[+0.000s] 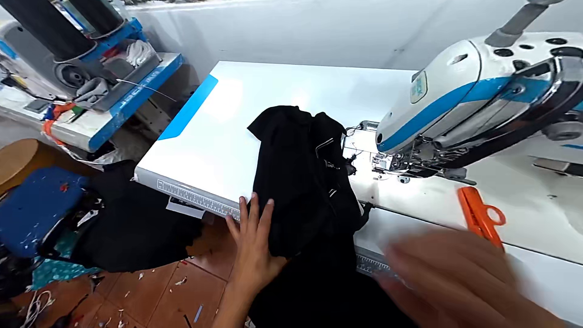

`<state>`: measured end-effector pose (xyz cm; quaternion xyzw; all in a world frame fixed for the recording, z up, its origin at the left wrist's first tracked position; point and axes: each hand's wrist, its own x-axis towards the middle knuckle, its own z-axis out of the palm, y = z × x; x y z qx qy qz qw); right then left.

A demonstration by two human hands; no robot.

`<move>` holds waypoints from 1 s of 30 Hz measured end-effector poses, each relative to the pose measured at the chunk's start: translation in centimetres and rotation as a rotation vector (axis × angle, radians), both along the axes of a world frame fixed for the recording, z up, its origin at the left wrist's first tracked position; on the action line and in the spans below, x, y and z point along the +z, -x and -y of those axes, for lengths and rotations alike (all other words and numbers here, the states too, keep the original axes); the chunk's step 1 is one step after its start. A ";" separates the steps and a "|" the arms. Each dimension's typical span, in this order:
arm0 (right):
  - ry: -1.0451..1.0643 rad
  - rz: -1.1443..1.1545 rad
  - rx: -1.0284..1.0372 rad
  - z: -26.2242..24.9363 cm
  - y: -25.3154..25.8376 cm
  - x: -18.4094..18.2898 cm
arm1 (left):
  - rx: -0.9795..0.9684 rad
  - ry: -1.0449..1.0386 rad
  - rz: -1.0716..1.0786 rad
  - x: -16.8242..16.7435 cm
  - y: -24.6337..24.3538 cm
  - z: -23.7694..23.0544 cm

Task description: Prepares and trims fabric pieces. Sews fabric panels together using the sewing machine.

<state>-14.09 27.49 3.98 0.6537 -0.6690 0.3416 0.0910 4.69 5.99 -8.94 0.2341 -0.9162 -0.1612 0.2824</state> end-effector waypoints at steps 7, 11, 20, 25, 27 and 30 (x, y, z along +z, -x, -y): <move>0.065 -0.037 -0.137 6.6 3.6 -7.8 | -0.238 -0.106 -0.184 5.7 0.4 6.4; 0.105 0.616 -0.046 8.2 0.8 -1.0 | -0.072 0.162 -0.036 19.5 1.5 13.4; 0.069 1.573 -0.228 8.3 0.5 -3.9 | -0.219 0.239 0.355 18.8 15.2 17.0; -0.143 0.009 -0.630 -2.7 4.2 -8.6 | -0.330 -0.074 0.240 7.1 14.3 16.1; -0.284 -0.047 -0.718 -6.4 6.0 -9.0 | -0.302 -0.135 -0.011 9.3 11.1 15.1; -0.266 0.006 -0.798 -8.6 5.8 -9.3 | -0.309 -0.325 -0.399 12.3 4.2 11.1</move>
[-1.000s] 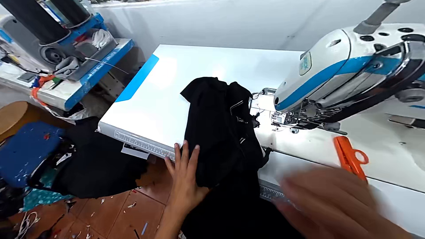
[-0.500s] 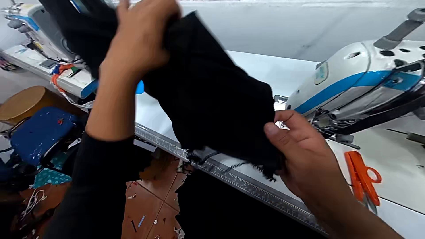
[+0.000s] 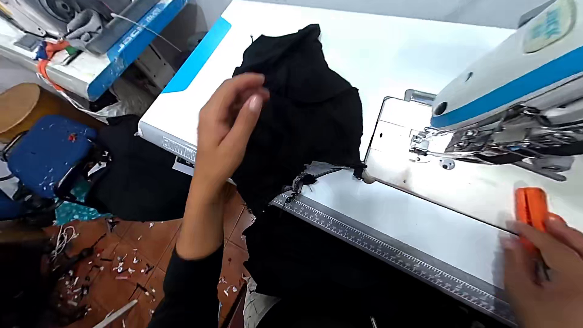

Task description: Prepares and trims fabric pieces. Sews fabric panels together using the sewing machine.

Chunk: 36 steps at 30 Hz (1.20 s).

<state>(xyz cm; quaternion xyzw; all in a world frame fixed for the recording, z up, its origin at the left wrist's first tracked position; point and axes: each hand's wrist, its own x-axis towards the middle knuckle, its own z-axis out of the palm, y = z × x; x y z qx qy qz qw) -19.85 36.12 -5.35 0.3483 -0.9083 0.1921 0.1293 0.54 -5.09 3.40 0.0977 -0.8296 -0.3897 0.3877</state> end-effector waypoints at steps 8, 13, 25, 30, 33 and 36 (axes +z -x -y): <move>0.329 0.203 0.790 7.9 -8.1 4.0 | 0.072 0.510 0.168 -4.3 -5.5 -15.5; 0.391 0.621 1.082 13.3 -9.3 4.1 | -0.061 0.402 0.321 -5.1 -7.1 -13.5; 0.402 0.124 0.836 21.4 -6.4 1.5 | -0.179 -0.413 -0.021 -5.9 -8.8 -11.2; 0.556 0.341 0.694 18.5 -5.2 2.3 | -0.234 -0.574 -0.002 -5.9 -6.6 -11.3; 0.576 0.281 0.716 17.7 -5.5 2.5 | -0.280 -0.736 -0.032 -5.9 -7.3 -10.7; 0.664 0.471 0.716 17.5 -5.9 3.1 | -0.384 -0.855 -0.046 -5.6 -8.1 -10.4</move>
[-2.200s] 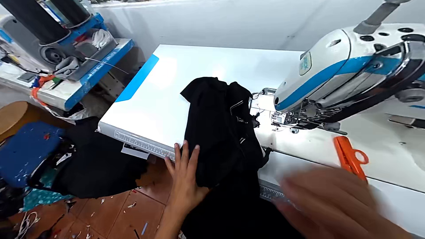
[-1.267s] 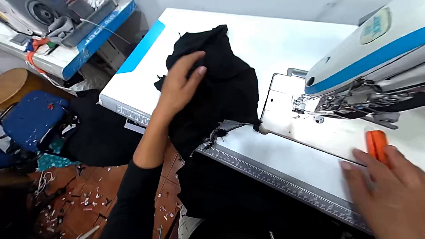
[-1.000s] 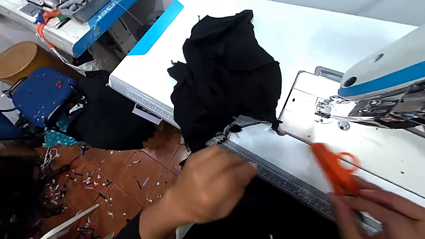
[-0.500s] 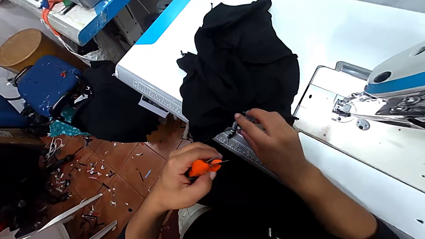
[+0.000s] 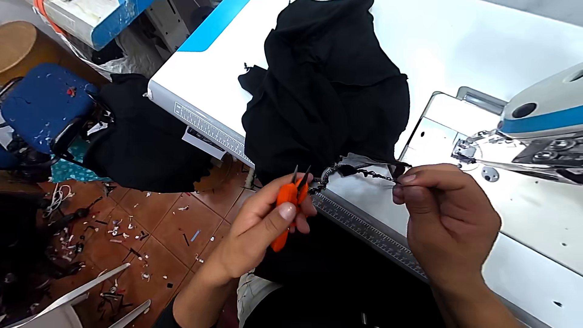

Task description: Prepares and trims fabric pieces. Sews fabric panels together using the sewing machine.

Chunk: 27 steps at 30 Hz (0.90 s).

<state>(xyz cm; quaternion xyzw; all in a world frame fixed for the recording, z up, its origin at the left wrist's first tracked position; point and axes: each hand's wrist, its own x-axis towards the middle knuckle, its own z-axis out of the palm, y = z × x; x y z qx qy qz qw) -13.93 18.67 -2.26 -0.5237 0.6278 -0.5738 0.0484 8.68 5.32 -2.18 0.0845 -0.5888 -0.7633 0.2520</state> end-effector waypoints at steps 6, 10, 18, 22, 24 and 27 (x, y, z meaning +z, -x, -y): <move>0.042 0.149 0.123 0.1 -0.5 0.4 | -0.117 -0.171 0.108 -0.9 3.6 -2.0; 0.043 0.162 0.097 -0.2 -1.3 0.2 | -0.042 -0.153 0.099 -1.5 6.0 -2.3; 0.003 0.110 0.154 -0.9 -1.8 -0.1 | 0.059 0.057 0.121 -1.0 6.8 -2.2; -0.418 -0.067 0.699 -4.8 0.3 1.3 | -0.017 0.026 0.000 -1.1 5.3 -1.4; -0.587 -0.264 0.759 -6.2 1.6 1.8 | -0.028 0.003 -0.056 -1.0 4.1 -0.6; -0.443 -0.494 0.196 -5.9 2.7 0.8 | 0.022 0.090 -0.101 0.0 3.4 0.3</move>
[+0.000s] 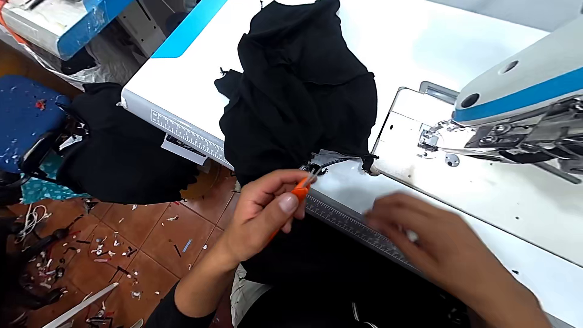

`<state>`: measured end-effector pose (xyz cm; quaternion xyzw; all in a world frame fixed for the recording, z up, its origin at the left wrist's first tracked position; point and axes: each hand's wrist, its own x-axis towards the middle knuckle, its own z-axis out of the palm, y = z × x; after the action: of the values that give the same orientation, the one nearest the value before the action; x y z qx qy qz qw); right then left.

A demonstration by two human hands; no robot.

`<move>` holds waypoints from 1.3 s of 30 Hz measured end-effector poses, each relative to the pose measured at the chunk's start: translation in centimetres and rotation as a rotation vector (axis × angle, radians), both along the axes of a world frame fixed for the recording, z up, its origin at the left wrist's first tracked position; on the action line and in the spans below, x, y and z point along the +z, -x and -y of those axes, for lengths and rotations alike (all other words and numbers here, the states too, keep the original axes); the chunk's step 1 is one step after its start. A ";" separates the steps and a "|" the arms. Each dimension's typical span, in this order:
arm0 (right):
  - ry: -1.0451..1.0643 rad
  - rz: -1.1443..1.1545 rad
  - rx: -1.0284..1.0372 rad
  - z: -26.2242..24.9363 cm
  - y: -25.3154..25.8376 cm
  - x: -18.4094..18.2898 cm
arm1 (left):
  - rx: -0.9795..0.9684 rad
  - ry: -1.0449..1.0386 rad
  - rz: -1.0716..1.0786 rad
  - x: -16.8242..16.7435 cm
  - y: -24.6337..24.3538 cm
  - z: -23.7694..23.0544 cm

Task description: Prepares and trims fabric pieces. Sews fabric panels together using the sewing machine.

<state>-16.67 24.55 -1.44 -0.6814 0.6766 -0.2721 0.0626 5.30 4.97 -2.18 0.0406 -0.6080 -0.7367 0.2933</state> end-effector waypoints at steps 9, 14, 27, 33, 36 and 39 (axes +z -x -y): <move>0.235 -0.058 -0.079 5.0 3.2 -1.9 | 0.281 0.602 0.023 2.9 4.7 1.9; 0.320 0.352 -0.193 5.6 2.6 -1.5 | 0.332 0.947 0.187 2.0 6.9 2.7; 0.246 0.677 -0.118 5.1 1.7 -1.8 | 0.103 1.368 0.380 2.2 9.4 2.7; 0.236 0.575 -0.154 5.2 1.6 -1.9 | 0.071 1.287 0.271 0.9 10.3 2.5; 0.225 0.556 -0.202 5.2 1.4 -1.7 | 0.084 1.263 0.253 0.5 10.2 2.5; 0.218 0.588 -0.246 5.2 1.0 -1.2 | 0.108 1.272 0.251 0.4 10.1 2.6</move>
<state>-17.70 19.34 -2.68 -0.4897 0.6737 -0.5332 0.1487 -4.79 2.38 -1.82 -0.0247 -0.9522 -0.2067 0.2234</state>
